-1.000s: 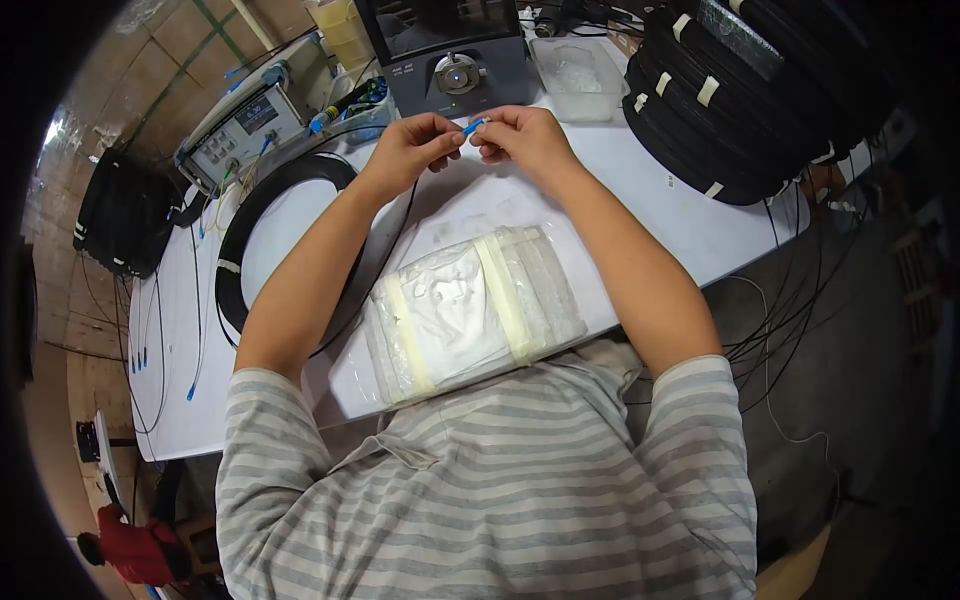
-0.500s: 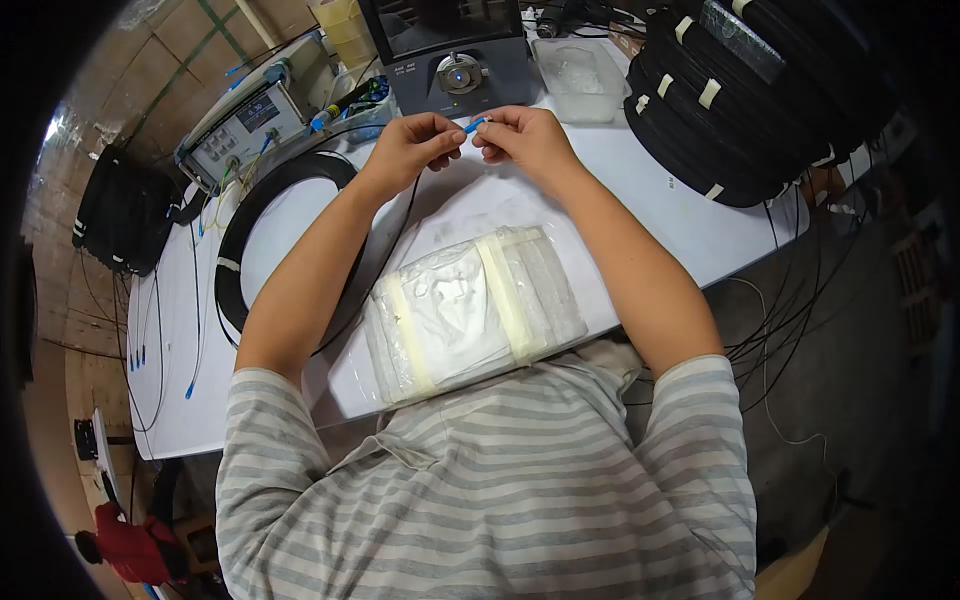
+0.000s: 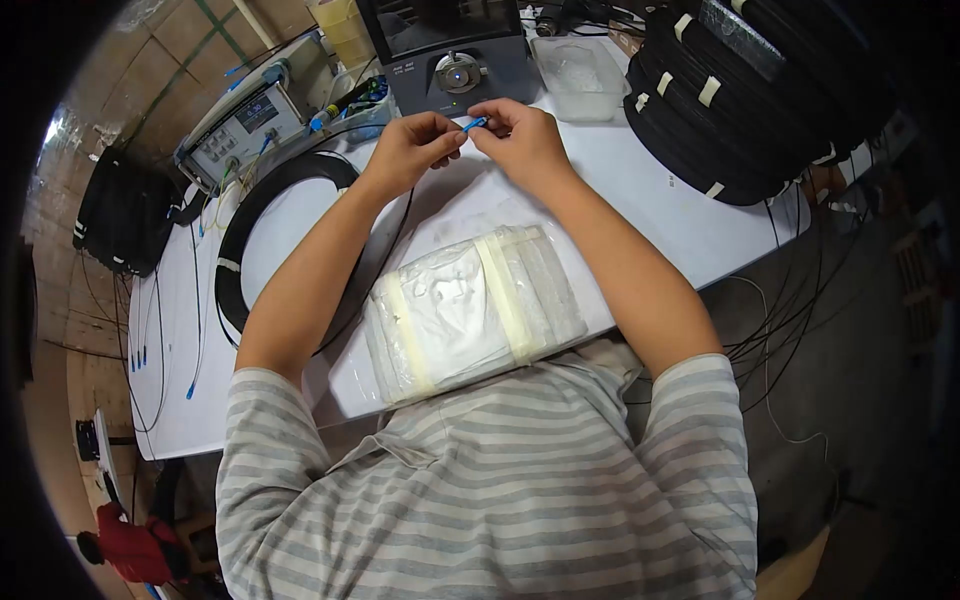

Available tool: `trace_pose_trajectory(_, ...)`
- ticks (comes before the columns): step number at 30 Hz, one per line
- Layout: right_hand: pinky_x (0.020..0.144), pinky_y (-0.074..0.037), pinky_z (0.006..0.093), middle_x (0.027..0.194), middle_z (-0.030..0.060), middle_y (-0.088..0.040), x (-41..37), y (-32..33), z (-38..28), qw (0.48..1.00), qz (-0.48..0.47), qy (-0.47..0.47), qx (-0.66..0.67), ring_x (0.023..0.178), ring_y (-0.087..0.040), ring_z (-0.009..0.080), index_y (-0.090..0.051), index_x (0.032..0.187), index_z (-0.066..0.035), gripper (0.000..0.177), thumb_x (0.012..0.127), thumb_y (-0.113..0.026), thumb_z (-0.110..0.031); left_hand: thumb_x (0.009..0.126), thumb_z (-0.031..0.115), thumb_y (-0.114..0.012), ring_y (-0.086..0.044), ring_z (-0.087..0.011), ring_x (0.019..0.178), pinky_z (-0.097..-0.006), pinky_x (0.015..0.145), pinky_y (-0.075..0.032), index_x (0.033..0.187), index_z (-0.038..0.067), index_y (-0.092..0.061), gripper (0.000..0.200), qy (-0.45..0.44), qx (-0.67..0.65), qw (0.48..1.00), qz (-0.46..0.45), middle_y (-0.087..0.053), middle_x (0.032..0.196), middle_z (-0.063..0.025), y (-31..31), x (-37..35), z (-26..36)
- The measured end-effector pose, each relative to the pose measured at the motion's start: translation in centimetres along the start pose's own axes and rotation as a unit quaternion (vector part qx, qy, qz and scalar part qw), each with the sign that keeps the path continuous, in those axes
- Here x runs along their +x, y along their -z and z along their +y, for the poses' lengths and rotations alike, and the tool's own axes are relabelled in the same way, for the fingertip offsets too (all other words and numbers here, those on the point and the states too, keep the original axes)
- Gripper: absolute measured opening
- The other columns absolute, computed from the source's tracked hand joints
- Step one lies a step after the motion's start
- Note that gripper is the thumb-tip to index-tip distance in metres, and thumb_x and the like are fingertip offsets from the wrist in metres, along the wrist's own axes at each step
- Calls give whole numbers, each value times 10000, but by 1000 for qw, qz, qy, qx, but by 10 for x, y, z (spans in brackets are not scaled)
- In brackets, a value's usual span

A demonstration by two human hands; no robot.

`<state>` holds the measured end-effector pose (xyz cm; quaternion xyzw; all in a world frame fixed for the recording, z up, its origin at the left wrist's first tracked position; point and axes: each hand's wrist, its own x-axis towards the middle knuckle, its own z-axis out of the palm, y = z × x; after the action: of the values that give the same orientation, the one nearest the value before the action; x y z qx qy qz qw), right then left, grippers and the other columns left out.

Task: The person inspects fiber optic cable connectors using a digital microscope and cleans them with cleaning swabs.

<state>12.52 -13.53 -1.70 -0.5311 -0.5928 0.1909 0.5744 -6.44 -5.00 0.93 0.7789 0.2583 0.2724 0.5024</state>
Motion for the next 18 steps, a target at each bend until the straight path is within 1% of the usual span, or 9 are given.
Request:
trace_pose_trajectory(3, 727, -553, 280, 846, 47, -731, -1, 0, -3, 1000, 3, -3, -16, 778, -688, 120, -754, 1114, -25, 277, 870, -746, -157, 969, 261, -746, -608, -82, 728, -235, 672, -497, 1011, 16, -713, 251, -7, -7, 1000, -4, -695, 836, -15, 1, 0, -2)
trace_pose_trajectory(6, 718, -553, 278, 857, 53, -740, 0, 2, -3, 1000, -6, 3, 2, 779, -694, 123, -755, 1102, -14, 263, 873, -729, -142, 967, 257, -749, -608, -82, 727, -234, 670, -496, 1012, 15, -711, 249, -6, -17, 1000, -8, -696, 838, -15, 3, 0, -2)
trace_pose_trajectory(10, 738, -554, 276, 891, 65, -753, 4, 4, 9, 999, -14, -13, 34, 792, -692, 117, -749, 1128, -19, 270, 880, -703, -117, 960, 227, -756, -608, -78, 733, -236, 672, -498, 1017, 16, -707, 224, -2, -40, 999, -27, -697, 843, -13, -2, -1, -1)
trace_pose_trajectory(13, 759, -552, 280, 903, 70, -756, 3, 1, 6, 998, -21, -12, 57, 817, -690, 114, -745, 1151, -26, 283, 886, -693, -110, 957, 174, -743, -619, -75, 743, -242, 673, -509, 1002, 1, -716, 180, -26, -27, 999, 2, -705, 835, -11, -2, -1, 2)
trace_pose_trajectory(16, 773, -550, 285, 900, 69, -755, 1, 1, 4, 998, -18, -13, 62, 832, -683, 113, -744, 1161, -31, 288, 890, -698, -119, 944, 162, -764, -640, -84, 791, -242, 709, -516, 1022, 5, -699, 187, -49, 16, 999, 13, -716, 878, -24, 0, 2, -4)
trace_pose_trajectory(18, 772, -547, 287, 895, 69, -755, 1, 2, 3, 998, -19, -26, 58, 832, -678, 114, -749, 1151, -32, 283, 890, -706, -130, 941, 135, -758, -662, -89, 835, -247, 751, -529, 1024, -7, -695, 176, -61, 62, 995, 41, -726, 903, -30, -4, -1, -2)
